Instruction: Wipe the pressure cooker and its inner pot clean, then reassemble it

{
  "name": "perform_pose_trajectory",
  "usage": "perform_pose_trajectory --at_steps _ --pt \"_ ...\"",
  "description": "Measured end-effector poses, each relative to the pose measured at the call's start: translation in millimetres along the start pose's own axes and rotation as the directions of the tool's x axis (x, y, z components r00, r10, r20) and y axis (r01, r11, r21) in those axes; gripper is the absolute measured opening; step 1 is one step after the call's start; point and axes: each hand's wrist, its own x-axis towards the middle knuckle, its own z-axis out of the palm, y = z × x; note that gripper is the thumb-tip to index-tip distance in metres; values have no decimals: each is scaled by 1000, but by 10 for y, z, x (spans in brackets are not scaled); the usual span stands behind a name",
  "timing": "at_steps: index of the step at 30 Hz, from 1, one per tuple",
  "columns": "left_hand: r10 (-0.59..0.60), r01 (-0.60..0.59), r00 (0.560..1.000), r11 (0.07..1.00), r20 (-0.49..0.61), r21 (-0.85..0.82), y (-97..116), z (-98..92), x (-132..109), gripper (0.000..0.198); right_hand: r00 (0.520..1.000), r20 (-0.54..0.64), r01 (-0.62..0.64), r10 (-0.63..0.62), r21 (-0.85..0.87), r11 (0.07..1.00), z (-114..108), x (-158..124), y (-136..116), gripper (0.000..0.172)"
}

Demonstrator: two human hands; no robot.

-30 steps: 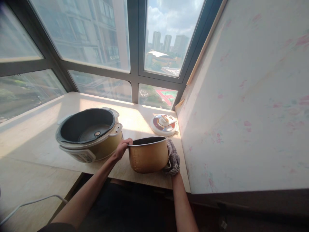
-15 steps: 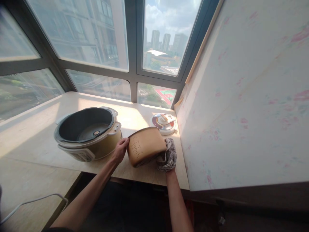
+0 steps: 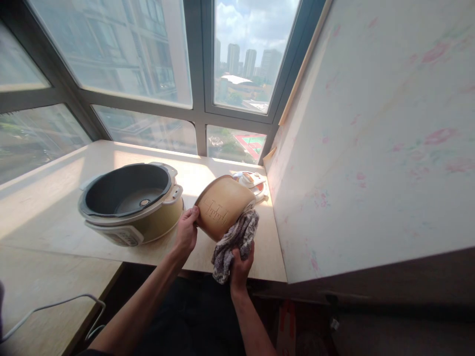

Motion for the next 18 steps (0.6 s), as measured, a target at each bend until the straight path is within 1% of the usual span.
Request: perform_pose_trajectory --at_steps 2,4,6,7,9,10,11,13,15,16,18 --pt "-7 6 1000 1000 23 11 19 -7 -16 46 996 20 89 -89 -10 996 6 -91 -215 60" --pt "-29 30 999 999 37 -14 25 -22 -37 44 974 33 224 -224 0 975 25 -67 -490 60" --pt "-46 47 999 997 30 -55 17 -38 -67 42 936 73 345 -346 18 938 48 88 -764 59" --pt "-52 53 998 996 25 -74 9 -46 -84 42 930 55 363 -364 23 931 58 210 -879 59" --pt "-65 68 997 993 28 -100 -10 -60 -119 43 950 34 308 -309 32 951 69 516 -1026 59" --pt "-71 74 997 992 35 -107 -17 -64 -134 44 961 51 270 -271 29 962 69 683 -1053 56" --pt "-74 79 996 991 44 -112 -22 -66 -146 45 970 53 239 -239 13 971 65 845 -1049 54" --pt "-68 73 997 989 45 -131 -23 -62 -161 46 984 63 166 -165 -18 986 49 1113 -961 49" --pt "-53 56 998 986 24 -156 -13 -50 -164 48 990 123 77 -73 -25 997 28 1258 -799 45" --pt "-44 45 999 985 10 -165 -6 -43 -162 49 986 164 27 -25 -8 1000 19 1275 -704 43" --pt "-16 14 1000 988 -17 -157 13 -33 -153 50 968 242 -80 67 42 996 5 1207 -505 41"
